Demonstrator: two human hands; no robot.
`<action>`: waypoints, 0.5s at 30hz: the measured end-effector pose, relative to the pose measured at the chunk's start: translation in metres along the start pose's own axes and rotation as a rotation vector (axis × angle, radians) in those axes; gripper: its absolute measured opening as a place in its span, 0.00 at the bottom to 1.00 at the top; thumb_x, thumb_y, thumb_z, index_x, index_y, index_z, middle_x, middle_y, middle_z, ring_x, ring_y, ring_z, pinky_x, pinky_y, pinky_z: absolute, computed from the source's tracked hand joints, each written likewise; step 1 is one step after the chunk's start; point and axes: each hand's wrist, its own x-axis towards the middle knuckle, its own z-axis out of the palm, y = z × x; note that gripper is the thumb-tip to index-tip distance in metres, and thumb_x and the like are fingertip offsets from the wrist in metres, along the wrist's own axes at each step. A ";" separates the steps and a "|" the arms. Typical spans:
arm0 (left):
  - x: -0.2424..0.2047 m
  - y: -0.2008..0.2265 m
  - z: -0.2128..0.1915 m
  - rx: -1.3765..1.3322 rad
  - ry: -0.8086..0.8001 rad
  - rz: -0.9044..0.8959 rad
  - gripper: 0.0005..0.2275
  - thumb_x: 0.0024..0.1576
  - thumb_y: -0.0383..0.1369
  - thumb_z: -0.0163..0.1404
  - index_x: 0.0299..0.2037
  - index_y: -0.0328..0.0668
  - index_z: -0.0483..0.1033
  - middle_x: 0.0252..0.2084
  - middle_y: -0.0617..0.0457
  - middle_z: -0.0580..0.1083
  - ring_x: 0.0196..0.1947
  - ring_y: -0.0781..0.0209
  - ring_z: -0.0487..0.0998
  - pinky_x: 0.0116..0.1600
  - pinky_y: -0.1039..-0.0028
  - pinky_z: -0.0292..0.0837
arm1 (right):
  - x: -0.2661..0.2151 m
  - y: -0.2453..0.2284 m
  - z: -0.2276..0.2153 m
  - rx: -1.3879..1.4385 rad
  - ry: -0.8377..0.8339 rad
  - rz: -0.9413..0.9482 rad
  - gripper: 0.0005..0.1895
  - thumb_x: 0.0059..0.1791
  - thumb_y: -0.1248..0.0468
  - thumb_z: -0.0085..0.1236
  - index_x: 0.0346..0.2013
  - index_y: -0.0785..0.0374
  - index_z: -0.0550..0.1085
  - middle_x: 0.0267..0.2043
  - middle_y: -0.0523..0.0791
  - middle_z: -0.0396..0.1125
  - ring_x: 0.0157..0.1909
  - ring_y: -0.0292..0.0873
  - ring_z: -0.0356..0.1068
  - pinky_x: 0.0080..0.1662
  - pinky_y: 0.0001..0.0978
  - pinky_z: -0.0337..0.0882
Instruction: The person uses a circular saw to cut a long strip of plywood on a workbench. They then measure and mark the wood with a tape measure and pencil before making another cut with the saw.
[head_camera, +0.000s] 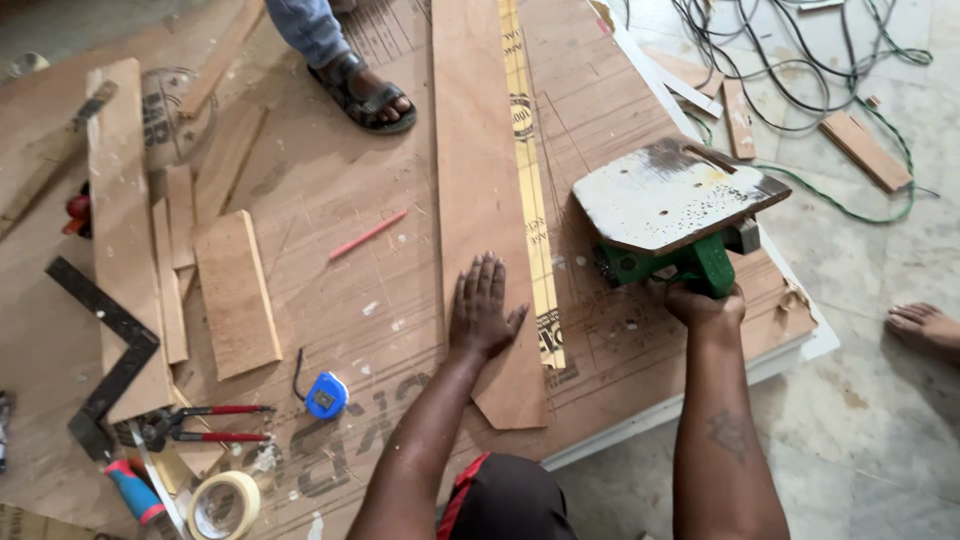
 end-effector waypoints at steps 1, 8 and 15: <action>-0.002 -0.001 0.001 0.018 -0.013 -0.005 0.38 0.62 0.58 0.37 0.76 0.39 0.45 0.80 0.43 0.44 0.79 0.50 0.39 0.78 0.57 0.32 | 0.008 -0.007 -0.004 -0.043 -0.036 0.006 0.18 0.56 0.59 0.40 0.48 0.60 0.78 0.42 0.44 0.76 0.39 0.43 0.77 0.37 0.30 0.76; 0.000 -0.004 0.016 0.044 0.071 0.021 0.36 0.64 0.55 0.36 0.76 0.39 0.48 0.79 0.43 0.46 0.79 0.50 0.41 0.78 0.57 0.34 | -0.046 0.023 0.008 -0.377 -0.032 -0.143 0.19 0.56 0.55 0.37 0.46 0.59 0.77 0.40 0.43 0.76 0.39 0.43 0.76 0.34 0.35 0.77; 0.000 -0.004 0.015 -0.015 0.039 0.005 0.35 0.63 0.54 0.38 0.76 0.39 0.49 0.79 0.43 0.47 0.79 0.49 0.42 0.78 0.56 0.34 | -0.052 0.013 -0.012 -0.209 0.030 -0.156 0.16 0.59 0.57 0.43 0.46 0.63 0.76 0.38 0.46 0.76 0.34 0.44 0.76 0.32 0.32 0.78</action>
